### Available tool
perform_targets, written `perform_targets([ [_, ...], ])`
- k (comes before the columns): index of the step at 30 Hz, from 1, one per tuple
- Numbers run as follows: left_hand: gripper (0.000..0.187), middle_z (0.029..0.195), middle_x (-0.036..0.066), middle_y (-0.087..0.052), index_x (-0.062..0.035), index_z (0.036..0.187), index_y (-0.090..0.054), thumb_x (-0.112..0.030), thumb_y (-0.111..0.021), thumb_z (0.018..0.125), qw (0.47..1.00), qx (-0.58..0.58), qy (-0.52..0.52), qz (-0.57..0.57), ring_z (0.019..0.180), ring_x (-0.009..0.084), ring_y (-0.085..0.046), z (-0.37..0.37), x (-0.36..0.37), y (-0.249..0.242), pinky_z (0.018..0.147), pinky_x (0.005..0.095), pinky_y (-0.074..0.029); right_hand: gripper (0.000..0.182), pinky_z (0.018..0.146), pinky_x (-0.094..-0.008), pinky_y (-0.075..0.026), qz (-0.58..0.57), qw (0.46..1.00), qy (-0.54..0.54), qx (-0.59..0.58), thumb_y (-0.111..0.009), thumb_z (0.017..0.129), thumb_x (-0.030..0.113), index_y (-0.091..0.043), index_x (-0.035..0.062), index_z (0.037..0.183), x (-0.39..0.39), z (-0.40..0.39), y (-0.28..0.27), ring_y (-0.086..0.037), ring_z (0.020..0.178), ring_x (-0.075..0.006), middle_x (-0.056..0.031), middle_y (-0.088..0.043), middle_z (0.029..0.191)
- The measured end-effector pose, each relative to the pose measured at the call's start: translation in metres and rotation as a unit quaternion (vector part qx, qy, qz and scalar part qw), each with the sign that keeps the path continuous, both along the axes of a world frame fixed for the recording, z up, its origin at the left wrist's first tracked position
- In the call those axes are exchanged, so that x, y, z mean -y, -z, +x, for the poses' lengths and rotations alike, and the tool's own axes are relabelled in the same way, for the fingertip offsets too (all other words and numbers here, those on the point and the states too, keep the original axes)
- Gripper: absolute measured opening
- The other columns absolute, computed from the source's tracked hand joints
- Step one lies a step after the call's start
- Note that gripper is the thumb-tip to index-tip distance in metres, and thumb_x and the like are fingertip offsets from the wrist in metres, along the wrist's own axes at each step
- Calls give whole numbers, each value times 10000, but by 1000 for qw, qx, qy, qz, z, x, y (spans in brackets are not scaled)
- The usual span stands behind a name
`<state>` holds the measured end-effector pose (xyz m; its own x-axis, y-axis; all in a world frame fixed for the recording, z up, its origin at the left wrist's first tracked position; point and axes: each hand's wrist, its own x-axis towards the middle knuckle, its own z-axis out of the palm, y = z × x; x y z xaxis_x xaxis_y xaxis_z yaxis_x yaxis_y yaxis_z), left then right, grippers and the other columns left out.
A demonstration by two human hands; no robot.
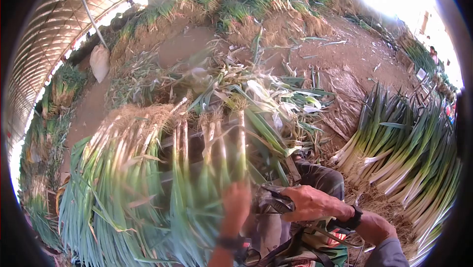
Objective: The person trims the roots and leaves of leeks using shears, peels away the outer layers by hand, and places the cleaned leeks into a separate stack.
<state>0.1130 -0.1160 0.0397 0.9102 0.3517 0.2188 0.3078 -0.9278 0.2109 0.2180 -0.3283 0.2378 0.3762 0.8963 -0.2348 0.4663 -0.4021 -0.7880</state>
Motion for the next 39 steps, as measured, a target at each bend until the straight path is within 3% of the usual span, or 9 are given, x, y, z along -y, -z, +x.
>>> perform_targets([
  [7, 225, 995, 109, -610, -111, 1111, -643, -178, -615, 898, 999, -1, 44, -33, 969, 311, -618, -17, 10, 22, 852, 518, -440, 651, 683, -464, -528, -43, 997, -32, 53, -785, 782, 398, -571, -87, 1159, -9, -12, 5, -671, 751, -411, -222, -646, 728],
  [12, 204, 1049, 128, -620, -102, 1092, -656, -142, -616, 897, 991, 46, 108, -70, 990, 318, -622, -23, 10, 28, 844, 534, -437, 632, 744, -493, -535, -114, 988, -47, 95, -751, 771, 427, -563, -70, 1114, -18, -15, 16, -675, 830, -439, -240, -676, 821],
  [15, 182, 1048, 145, -621, -93, 1071, -666, -118, -600, 903, 986, -74, 143, -45, 1001, 326, -625, -23, 6, 7, 838, 535, -438, 607, 772, -498, -536, -126, 984, -41, 120, -736, 776, 424, -563, -61, 1096, -24, -13, 24, -672, 877, -449, -252, -685, 892],
  [18, 128, 1044, 158, -606, -83, 1008, -660, -140, -630, 897, 987, -62, 132, -68, 979, 349, -639, -21, 4, 12, 808, 530, -459, 605, 783, -499, -535, -121, 984, -25, 130, -735, 776, 424, -560, -60, 1093, -27, -15, 25, -671, 902, -451, -259, -686, 938],
  [21, 137, 1049, 161, -587, -75, 1005, -634, -149, -663, 894, 955, 4, 18, -297, 912, 381, -656, -15, 7, 12, 770, 515, -511, 620, 787, -502, -535, -134, 983, -32, 125, -740, 770, 431, -556, -62, 1097, -26, -19, 21, -670, 913, -450, -268, -681, 950],
  [25, 384, 1140, 176, -543, -64, 1199, -560, -106, -695, 841, 969, -21, -49, -243, 968, 420, -628, -7, 4, -2, 794, 522, -523, 634, 791, -505, -536, -107, 984, -32, 139, -740, 766, 437, -550, -65, 1104, -23, -21, 34, -669, 918, -450, -278, -675, 960],
  [28, 445, 1160, 174, -557, -53, 1207, -555, -91, -746, 806, 968, 17, -49, -245, 1004, 418, -620, -7, 2, 2, 829, 512, -523, 640, 788, -508, -540, -164, 977, -40, 130, -735, 768, 435, -542, -67, 1114, -27, -23, 30, -669, 921, -454, -291, -665, 999],
  [37, 510, 1154, 158, -601, -49, 1224, -544, -101, -796, 783, 979, -13, -69, -191, 1123, 382, -593, 1, -2, 5, 890, 483, -521, 688, 779, -516, -549, -57, 976, -26, 207, -733, 769, 450, -527, -93, 1138, -19, -38, 60, -660, 904, -485, -292, -651, 1012],
  [39, 514, 1146, 163, -608, -46, 1208, -551, -118, -813, 771, 978, -8, -81, -191, 1121, 382, -594, 4, 0, 9, 892, 486, -520, 698, 782, -519, -550, -115, 974, -30, 195, -736, 768, 453, -527, -94, 1149, -23, -33, 55, -662, 909, -482, -296, -648, 1023],
])
